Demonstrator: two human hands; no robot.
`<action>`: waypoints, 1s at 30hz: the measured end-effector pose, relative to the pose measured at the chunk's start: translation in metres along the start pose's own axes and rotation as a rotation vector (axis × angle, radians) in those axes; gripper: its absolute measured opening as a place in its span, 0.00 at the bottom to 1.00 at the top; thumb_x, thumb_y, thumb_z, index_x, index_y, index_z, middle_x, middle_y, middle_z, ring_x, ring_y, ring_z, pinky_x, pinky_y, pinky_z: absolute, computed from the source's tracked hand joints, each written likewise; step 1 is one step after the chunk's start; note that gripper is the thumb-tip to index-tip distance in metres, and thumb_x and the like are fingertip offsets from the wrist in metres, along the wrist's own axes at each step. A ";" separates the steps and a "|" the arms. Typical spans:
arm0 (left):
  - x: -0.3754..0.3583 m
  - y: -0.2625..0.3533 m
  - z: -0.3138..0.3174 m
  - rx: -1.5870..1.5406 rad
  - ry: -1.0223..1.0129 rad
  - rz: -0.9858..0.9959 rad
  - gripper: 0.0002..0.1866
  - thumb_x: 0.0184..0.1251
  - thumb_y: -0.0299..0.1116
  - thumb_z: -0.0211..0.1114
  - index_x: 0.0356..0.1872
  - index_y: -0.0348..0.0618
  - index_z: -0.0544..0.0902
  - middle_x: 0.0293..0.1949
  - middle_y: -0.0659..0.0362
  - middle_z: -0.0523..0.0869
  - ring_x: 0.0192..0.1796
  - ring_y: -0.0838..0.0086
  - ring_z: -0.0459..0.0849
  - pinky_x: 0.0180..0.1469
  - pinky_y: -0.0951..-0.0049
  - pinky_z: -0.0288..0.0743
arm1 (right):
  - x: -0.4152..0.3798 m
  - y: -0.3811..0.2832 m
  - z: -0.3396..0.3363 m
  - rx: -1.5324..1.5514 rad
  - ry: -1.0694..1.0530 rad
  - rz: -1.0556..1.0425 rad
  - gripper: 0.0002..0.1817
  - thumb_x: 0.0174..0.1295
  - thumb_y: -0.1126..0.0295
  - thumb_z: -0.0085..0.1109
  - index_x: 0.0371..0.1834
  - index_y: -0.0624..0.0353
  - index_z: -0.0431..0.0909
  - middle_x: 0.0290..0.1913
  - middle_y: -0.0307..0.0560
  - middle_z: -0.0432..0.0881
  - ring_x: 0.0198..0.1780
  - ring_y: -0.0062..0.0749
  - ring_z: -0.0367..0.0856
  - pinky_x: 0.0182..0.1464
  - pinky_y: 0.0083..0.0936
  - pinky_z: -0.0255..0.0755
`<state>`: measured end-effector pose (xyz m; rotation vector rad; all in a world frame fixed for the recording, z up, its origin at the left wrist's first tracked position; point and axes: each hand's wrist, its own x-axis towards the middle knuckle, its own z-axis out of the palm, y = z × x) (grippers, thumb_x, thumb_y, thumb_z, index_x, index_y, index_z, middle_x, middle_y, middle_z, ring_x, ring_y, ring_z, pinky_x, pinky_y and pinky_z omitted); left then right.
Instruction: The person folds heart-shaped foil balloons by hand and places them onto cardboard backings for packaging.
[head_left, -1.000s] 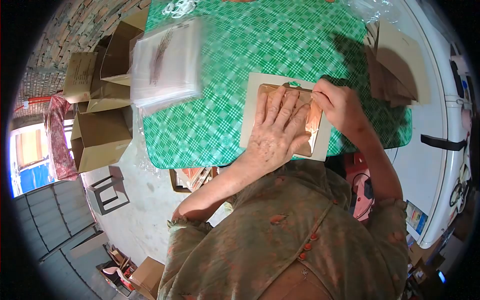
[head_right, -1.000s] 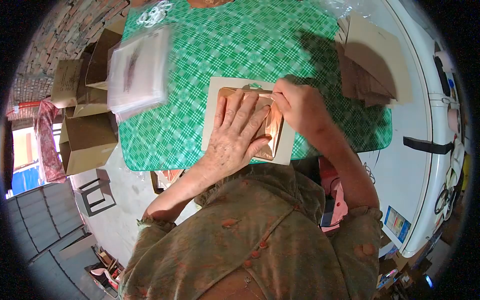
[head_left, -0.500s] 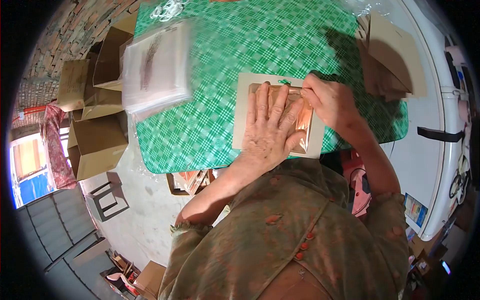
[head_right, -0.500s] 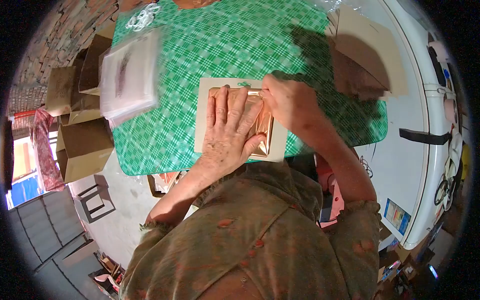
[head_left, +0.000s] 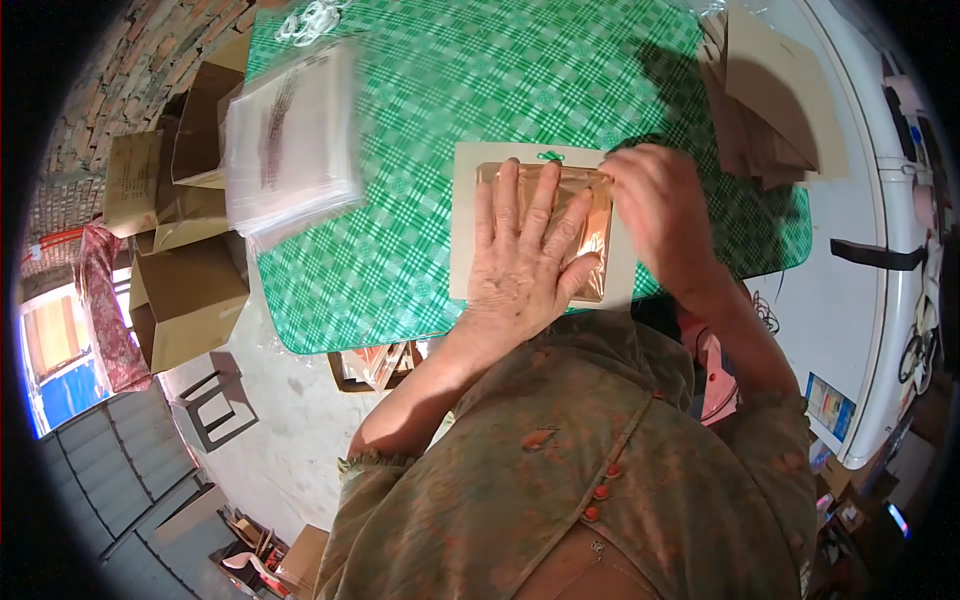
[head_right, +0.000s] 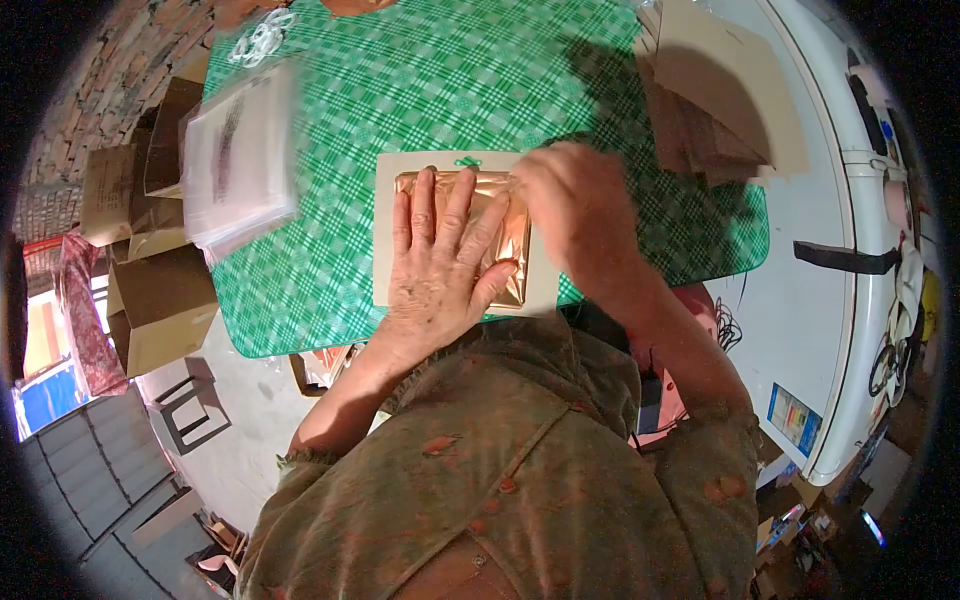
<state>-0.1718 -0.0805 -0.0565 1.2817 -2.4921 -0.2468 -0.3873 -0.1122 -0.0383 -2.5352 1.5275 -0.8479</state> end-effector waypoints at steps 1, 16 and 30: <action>0.000 0.000 0.000 -0.003 0.000 0.000 0.37 0.73 0.57 0.61 0.79 0.53 0.69 0.83 0.47 0.57 0.83 0.35 0.50 0.81 0.32 0.42 | -0.003 -0.007 -0.002 -0.035 -0.029 -0.067 0.20 0.62 0.66 0.66 0.57 0.60 0.81 0.60 0.49 0.83 0.67 0.45 0.77 0.63 0.49 0.70; 0.003 -0.004 -0.014 -0.068 -0.072 -0.021 0.37 0.75 0.47 0.62 0.81 0.49 0.65 0.83 0.51 0.59 0.84 0.42 0.51 0.82 0.34 0.40 | -0.028 -0.009 -0.005 -0.068 -0.276 -0.018 0.39 0.65 0.56 0.66 0.76 0.64 0.68 0.80 0.52 0.65 0.83 0.44 0.58 0.81 0.62 0.46; 0.029 -0.039 -0.019 0.002 -0.113 0.190 0.33 0.80 0.53 0.55 0.80 0.52 0.68 0.82 0.57 0.64 0.84 0.58 0.58 0.85 0.49 0.45 | -0.031 -0.009 -0.003 -0.095 -0.276 -0.019 0.40 0.66 0.57 0.65 0.78 0.64 0.65 0.81 0.53 0.64 0.83 0.45 0.56 0.82 0.60 0.46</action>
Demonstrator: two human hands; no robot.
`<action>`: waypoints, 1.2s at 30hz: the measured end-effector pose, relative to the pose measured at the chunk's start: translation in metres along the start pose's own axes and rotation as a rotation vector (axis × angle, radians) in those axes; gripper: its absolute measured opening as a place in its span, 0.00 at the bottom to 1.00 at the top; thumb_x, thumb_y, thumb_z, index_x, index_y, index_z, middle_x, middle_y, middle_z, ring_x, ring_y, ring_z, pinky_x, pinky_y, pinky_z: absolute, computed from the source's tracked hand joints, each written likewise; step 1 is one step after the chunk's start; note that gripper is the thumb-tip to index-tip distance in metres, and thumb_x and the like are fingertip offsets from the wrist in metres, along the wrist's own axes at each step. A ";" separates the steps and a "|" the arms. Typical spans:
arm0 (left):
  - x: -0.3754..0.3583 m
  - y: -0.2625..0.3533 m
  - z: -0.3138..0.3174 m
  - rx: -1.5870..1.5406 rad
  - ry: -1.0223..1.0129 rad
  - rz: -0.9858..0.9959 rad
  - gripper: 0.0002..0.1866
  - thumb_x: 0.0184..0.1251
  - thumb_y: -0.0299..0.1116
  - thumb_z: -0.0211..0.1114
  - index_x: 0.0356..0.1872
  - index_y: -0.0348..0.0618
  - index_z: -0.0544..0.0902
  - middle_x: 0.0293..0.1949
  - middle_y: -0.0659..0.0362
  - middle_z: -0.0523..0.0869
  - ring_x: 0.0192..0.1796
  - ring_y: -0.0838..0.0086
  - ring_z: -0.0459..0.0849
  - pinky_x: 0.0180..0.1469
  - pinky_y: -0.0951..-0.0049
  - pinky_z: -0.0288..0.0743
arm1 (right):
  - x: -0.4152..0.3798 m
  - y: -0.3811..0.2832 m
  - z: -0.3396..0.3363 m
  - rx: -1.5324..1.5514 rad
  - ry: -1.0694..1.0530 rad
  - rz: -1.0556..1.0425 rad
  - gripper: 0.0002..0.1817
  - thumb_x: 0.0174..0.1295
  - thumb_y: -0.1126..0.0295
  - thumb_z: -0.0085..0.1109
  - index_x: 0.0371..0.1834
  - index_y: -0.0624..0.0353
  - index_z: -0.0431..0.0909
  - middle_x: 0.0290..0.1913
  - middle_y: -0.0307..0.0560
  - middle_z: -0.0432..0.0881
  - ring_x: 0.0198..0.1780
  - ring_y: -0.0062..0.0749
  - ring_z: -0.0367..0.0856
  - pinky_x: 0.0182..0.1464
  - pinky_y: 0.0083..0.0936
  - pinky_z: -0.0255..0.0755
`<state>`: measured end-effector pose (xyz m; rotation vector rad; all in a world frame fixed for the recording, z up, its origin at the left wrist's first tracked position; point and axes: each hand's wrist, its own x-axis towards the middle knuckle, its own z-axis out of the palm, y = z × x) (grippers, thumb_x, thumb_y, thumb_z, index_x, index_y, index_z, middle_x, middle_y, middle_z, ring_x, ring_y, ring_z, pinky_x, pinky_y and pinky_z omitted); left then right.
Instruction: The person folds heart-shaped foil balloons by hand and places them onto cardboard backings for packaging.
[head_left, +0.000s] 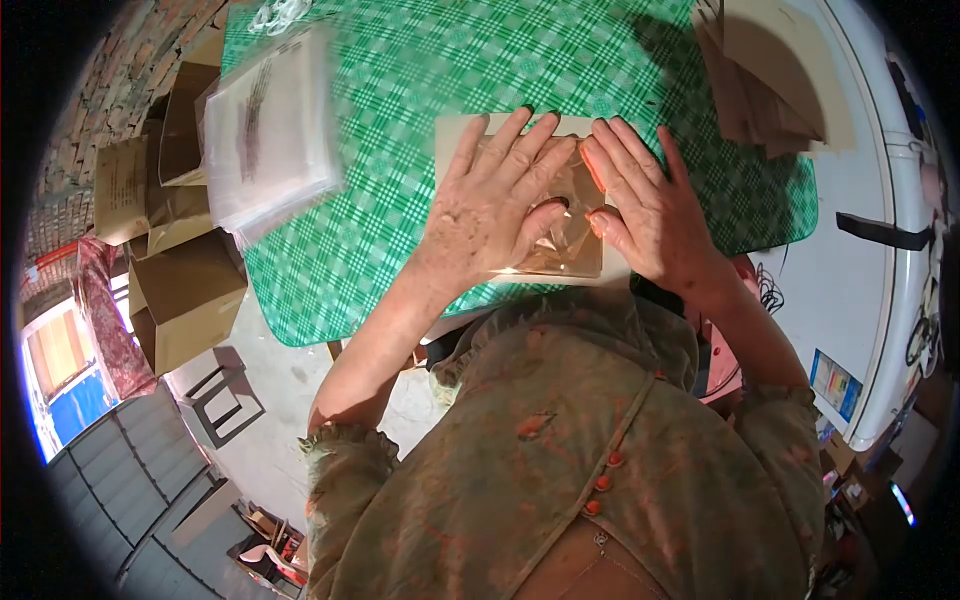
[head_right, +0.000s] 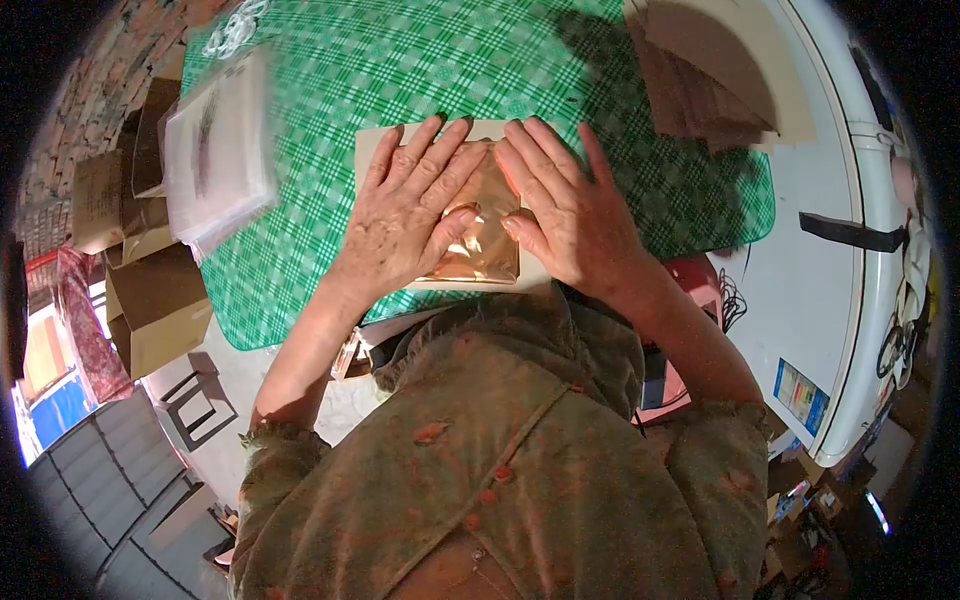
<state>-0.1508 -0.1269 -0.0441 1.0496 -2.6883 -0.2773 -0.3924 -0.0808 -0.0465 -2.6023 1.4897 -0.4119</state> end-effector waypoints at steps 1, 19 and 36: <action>0.000 0.000 0.001 0.007 -0.002 0.001 0.33 0.80 0.53 0.56 0.80 0.52 0.68 0.82 0.57 0.64 0.84 0.58 0.58 0.85 0.48 0.46 | -0.001 0.001 0.000 0.003 0.000 0.001 0.40 0.66 0.57 0.66 0.78 0.64 0.65 0.81 0.53 0.63 0.84 0.46 0.56 0.82 0.60 0.46; -0.021 0.038 0.020 0.056 0.157 -0.310 0.32 0.77 0.46 0.60 0.78 0.47 0.70 0.80 0.51 0.67 0.81 0.50 0.62 0.81 0.42 0.49 | -0.070 -0.015 -0.005 0.026 -0.081 -0.161 0.35 0.68 0.50 0.59 0.72 0.63 0.73 0.78 0.51 0.69 0.82 0.43 0.62 0.83 0.60 0.45; -0.041 0.064 0.029 0.117 0.217 -0.428 0.33 0.77 0.47 0.59 0.78 0.45 0.70 0.80 0.51 0.67 0.81 0.50 0.62 0.79 0.41 0.50 | -0.093 -0.074 0.022 1.278 -0.133 0.440 0.14 0.82 0.74 0.48 0.63 0.68 0.76 0.51 0.50 0.89 0.55 0.31 0.88 0.57 0.28 0.82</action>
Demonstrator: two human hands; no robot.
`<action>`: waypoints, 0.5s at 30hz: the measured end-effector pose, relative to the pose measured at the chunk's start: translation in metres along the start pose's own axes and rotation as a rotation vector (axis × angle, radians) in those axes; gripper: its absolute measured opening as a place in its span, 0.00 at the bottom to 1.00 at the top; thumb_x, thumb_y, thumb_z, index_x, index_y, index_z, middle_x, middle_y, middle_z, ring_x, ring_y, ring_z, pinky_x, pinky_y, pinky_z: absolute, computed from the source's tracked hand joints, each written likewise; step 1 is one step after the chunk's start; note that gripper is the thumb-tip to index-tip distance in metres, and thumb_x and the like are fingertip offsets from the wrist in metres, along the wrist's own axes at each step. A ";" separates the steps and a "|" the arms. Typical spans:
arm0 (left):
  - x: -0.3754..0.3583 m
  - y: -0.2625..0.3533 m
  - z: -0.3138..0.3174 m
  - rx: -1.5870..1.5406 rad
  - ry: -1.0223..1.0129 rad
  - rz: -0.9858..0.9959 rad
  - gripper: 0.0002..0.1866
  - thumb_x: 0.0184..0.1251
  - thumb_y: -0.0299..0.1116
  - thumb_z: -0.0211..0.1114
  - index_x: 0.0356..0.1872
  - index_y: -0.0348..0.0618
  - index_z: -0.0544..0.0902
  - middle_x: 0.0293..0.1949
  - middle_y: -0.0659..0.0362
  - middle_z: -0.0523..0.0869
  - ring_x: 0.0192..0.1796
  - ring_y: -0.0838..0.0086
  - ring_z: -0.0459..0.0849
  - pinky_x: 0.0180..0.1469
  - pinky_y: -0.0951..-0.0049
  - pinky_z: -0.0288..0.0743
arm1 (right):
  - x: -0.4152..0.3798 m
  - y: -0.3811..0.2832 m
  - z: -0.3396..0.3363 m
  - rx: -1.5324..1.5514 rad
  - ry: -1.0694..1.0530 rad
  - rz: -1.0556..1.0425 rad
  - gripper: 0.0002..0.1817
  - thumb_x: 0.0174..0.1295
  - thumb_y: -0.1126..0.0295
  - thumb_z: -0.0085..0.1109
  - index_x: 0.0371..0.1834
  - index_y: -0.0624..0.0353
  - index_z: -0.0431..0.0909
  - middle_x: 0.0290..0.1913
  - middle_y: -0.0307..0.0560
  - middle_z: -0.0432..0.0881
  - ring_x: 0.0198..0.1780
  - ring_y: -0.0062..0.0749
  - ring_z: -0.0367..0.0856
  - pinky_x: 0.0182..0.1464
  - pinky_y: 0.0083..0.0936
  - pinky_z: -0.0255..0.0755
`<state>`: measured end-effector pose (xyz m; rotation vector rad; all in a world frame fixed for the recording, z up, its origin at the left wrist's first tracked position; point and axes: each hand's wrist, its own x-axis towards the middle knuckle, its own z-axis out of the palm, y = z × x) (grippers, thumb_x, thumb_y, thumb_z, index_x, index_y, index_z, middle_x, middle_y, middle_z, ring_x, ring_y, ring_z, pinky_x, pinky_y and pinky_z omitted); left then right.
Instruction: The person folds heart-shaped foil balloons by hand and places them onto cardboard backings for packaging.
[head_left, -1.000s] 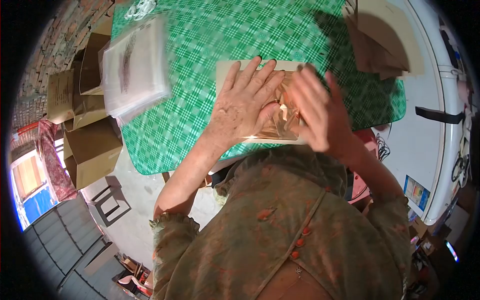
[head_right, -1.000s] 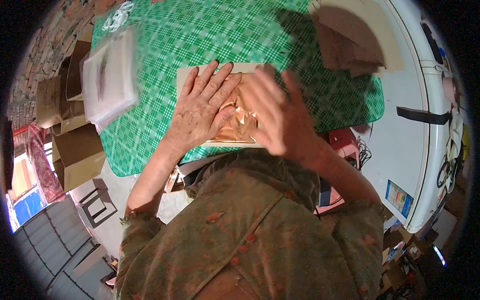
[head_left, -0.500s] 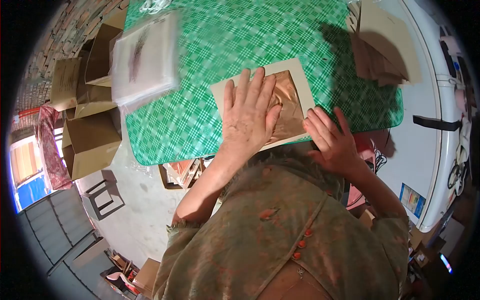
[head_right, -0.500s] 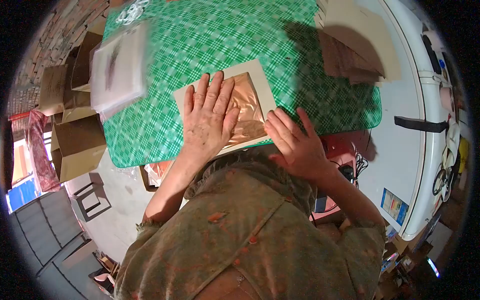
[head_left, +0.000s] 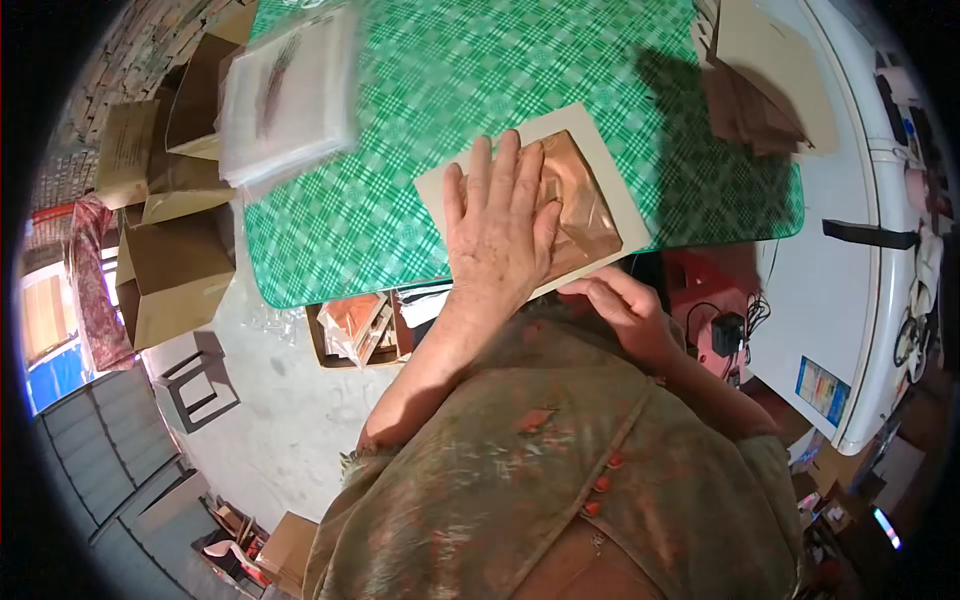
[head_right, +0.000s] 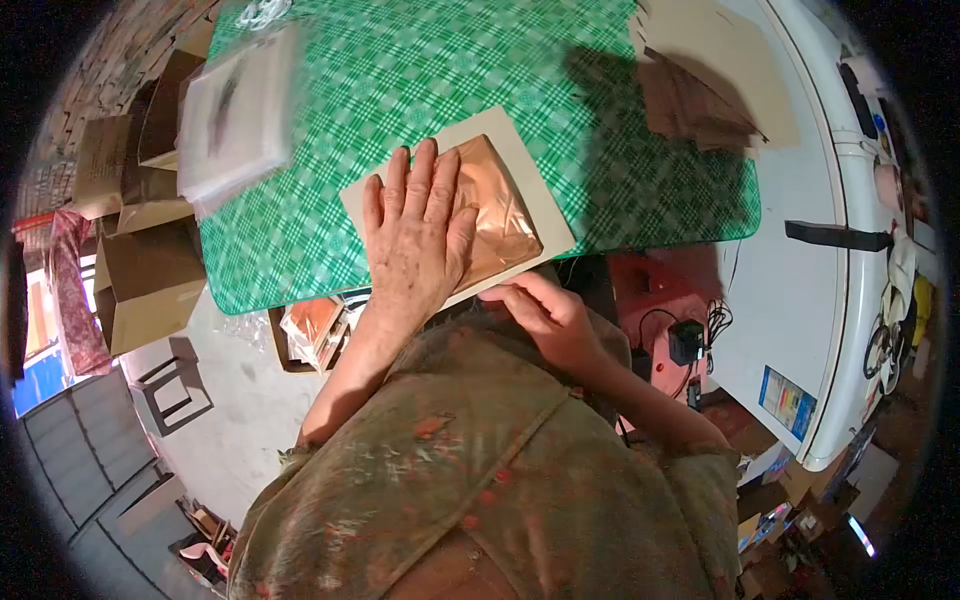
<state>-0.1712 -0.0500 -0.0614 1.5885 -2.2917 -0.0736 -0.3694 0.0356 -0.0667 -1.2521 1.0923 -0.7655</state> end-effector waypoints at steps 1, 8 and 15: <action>-0.001 -0.001 -0.001 -0.005 0.002 -0.001 0.33 0.77 0.47 0.59 0.78 0.45 0.70 0.80 0.51 0.67 0.81 0.50 0.62 0.79 0.41 0.50 | 0.002 0.001 0.006 0.079 0.006 -0.021 0.14 0.82 0.73 0.47 0.63 0.68 0.76 0.51 0.50 0.89 0.55 0.32 0.88 0.57 0.28 0.82; -0.001 -0.002 -0.002 -0.022 0.018 0.010 0.33 0.77 0.47 0.59 0.77 0.42 0.70 0.79 0.50 0.67 0.81 0.49 0.61 0.80 0.40 0.50 | 0.024 -0.009 0.026 0.481 0.073 0.147 0.26 0.86 0.56 0.40 0.62 0.75 0.71 0.50 0.63 0.87 0.49 0.48 0.91 0.50 0.36 0.85; -0.001 0.001 -0.001 0.004 -0.015 -0.016 0.34 0.78 0.49 0.58 0.80 0.46 0.68 0.80 0.50 0.66 0.82 0.49 0.59 0.81 0.41 0.47 | 0.018 -0.011 0.004 0.304 0.043 0.249 0.29 0.83 0.53 0.48 0.38 0.71 0.84 0.32 0.53 0.89 0.35 0.35 0.90 0.38 0.29 0.81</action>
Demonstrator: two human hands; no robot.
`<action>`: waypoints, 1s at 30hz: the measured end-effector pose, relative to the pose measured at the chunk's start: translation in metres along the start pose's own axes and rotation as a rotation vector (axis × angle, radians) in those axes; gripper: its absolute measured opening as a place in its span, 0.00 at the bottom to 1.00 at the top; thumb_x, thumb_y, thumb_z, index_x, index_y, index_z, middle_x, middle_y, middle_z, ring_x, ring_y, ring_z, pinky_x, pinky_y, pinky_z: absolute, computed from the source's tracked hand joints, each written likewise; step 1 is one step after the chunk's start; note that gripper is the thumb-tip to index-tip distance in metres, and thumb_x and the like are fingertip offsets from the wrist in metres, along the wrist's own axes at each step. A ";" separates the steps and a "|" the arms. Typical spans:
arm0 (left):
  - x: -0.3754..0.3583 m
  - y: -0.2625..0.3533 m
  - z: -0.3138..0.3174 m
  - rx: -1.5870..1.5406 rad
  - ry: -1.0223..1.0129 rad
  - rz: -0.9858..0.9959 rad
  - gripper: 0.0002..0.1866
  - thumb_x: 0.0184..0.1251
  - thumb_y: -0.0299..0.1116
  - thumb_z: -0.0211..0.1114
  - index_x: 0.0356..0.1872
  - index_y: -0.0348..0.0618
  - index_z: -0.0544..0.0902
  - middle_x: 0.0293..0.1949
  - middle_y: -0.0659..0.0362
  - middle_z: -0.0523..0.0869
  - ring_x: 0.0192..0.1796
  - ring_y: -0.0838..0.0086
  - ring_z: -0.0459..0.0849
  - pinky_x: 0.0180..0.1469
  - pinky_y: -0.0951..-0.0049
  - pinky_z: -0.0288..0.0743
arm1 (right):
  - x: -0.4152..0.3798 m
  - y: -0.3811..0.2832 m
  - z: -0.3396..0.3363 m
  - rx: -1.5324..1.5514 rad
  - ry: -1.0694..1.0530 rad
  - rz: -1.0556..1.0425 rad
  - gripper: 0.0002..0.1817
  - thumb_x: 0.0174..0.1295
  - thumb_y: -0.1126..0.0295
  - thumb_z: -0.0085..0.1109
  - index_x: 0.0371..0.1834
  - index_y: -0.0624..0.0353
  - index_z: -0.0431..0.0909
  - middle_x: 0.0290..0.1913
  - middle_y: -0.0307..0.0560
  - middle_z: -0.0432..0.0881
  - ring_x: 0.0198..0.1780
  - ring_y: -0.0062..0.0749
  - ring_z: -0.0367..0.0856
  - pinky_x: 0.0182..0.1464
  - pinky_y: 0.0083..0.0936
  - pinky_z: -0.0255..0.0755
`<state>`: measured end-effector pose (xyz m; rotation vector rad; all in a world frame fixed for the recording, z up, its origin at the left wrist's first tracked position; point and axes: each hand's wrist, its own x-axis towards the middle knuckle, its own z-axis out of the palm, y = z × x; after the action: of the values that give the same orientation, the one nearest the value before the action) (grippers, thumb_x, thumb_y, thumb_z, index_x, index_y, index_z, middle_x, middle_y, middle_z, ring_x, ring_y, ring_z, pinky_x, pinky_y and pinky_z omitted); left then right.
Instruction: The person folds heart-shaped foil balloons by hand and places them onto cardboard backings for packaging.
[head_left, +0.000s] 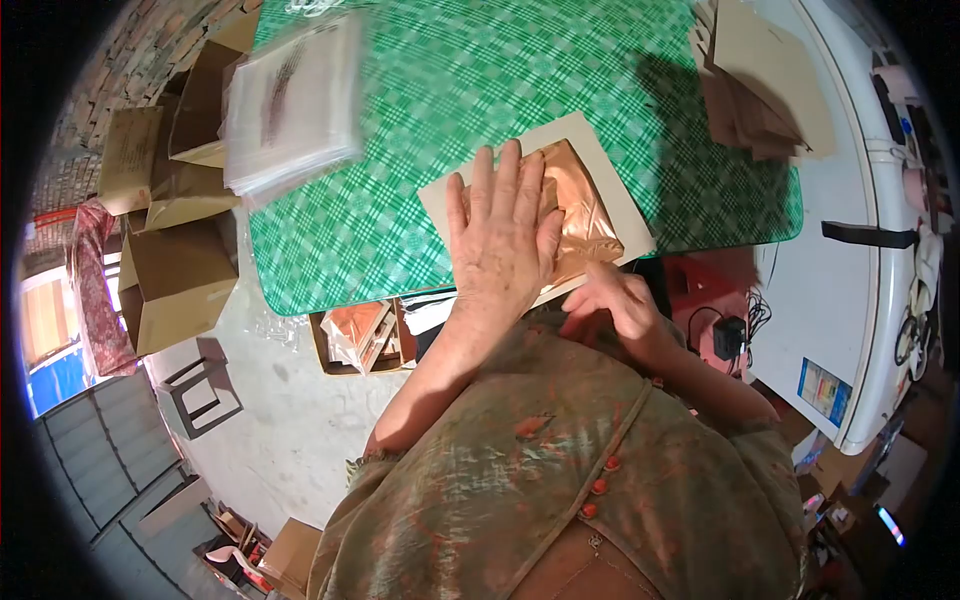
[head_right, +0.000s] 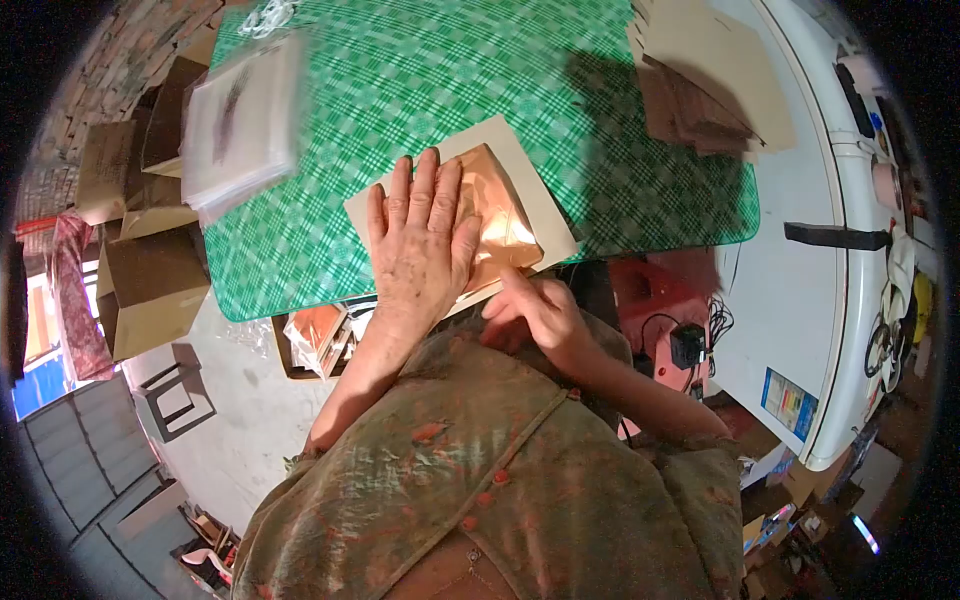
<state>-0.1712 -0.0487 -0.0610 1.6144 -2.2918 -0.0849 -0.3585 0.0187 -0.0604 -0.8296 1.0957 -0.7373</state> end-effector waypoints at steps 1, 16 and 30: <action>0.000 0.001 0.000 -0.001 -0.004 0.000 0.34 0.78 0.49 0.58 0.79 0.46 0.68 0.80 0.50 0.66 0.82 0.49 0.60 0.81 0.40 0.48 | -0.005 0.000 0.000 -0.058 0.067 -0.071 0.28 0.82 0.54 0.51 0.34 0.70 0.85 0.29 0.50 0.89 0.33 0.32 0.89 0.35 0.28 0.80; 0.000 -0.002 -0.003 -0.029 -0.049 0.026 0.32 0.76 0.55 0.60 0.79 0.65 0.71 0.81 0.46 0.62 0.83 0.46 0.57 0.80 0.36 0.44 | 0.031 -0.036 -0.010 -1.533 0.208 -0.841 0.35 0.58 0.65 0.66 0.70 0.69 0.75 0.76 0.57 0.71 0.80 0.49 0.65 0.80 0.65 0.46; 0.002 -0.002 -0.003 -0.038 -0.059 0.008 0.33 0.75 0.56 0.61 0.79 0.64 0.71 0.81 0.46 0.64 0.82 0.45 0.58 0.79 0.34 0.47 | 0.060 -0.054 -0.010 -1.542 0.214 -0.751 0.35 0.64 0.61 0.61 0.73 0.69 0.72 0.78 0.55 0.67 0.83 0.46 0.59 0.81 0.66 0.40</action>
<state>-0.1695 -0.0505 -0.0586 1.6034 -2.3264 -0.1761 -0.3566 -0.0603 -0.0437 -2.6082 1.4903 -0.4584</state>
